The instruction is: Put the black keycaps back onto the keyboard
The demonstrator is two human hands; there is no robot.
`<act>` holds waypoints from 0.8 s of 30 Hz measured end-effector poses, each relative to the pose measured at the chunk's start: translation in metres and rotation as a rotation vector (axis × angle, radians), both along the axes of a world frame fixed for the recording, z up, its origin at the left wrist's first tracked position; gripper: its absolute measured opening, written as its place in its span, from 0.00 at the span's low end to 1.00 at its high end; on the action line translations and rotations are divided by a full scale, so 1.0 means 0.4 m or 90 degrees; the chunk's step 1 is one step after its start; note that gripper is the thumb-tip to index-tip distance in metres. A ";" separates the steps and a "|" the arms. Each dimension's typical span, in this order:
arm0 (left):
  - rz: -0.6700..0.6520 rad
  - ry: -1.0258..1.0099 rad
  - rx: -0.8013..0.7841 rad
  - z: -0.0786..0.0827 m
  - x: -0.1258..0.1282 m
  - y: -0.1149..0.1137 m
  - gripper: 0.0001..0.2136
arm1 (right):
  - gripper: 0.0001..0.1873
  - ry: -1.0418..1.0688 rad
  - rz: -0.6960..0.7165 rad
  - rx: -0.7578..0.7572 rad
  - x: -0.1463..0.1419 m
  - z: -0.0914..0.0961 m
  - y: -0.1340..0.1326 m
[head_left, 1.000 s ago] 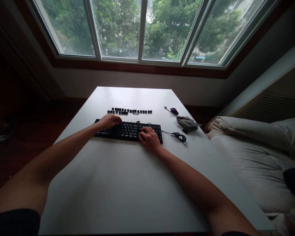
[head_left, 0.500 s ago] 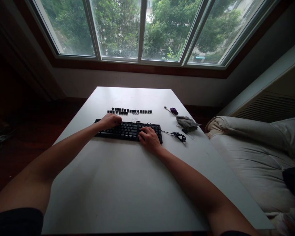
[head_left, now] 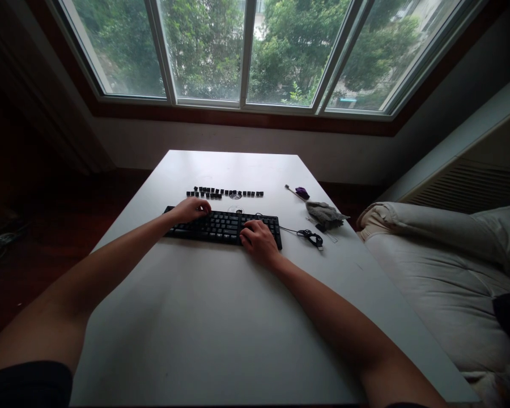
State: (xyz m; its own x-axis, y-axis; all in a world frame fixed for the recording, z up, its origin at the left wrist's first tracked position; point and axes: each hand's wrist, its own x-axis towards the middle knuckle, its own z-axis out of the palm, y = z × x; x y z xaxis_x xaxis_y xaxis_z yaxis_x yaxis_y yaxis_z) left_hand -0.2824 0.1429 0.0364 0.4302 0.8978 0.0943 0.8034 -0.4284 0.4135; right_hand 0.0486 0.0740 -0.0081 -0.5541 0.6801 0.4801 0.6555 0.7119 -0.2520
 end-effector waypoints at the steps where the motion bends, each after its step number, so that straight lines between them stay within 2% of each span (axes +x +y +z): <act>1: 0.003 -0.004 -0.004 -0.002 -0.001 0.002 0.13 | 0.10 0.001 0.000 0.001 0.000 0.000 0.000; 10: 0.011 0.017 -0.018 -0.017 -0.013 0.025 0.10 | 0.10 0.000 -0.002 0.003 -0.002 0.000 -0.001; 19: -0.007 0.045 -0.052 -0.008 -0.009 0.049 0.09 | 0.10 0.000 -0.003 -0.001 -0.001 0.001 -0.003; 22: 0.018 0.035 -0.006 -0.012 -0.020 0.022 0.10 | 0.10 -0.002 -0.001 0.007 0.000 0.003 -0.005; 24: 0.051 0.039 0.069 -0.020 -0.048 -0.007 0.10 | 0.10 -0.004 0.000 0.010 0.001 0.004 -0.007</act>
State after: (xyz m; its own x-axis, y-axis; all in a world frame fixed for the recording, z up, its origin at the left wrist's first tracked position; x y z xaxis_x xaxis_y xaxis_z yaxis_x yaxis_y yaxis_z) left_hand -0.3014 0.1401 0.0283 0.3658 0.9155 0.1676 0.8591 -0.4014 0.3175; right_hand 0.0491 0.0712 -0.0065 -0.5570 0.6730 0.4866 0.6576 0.7153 -0.2365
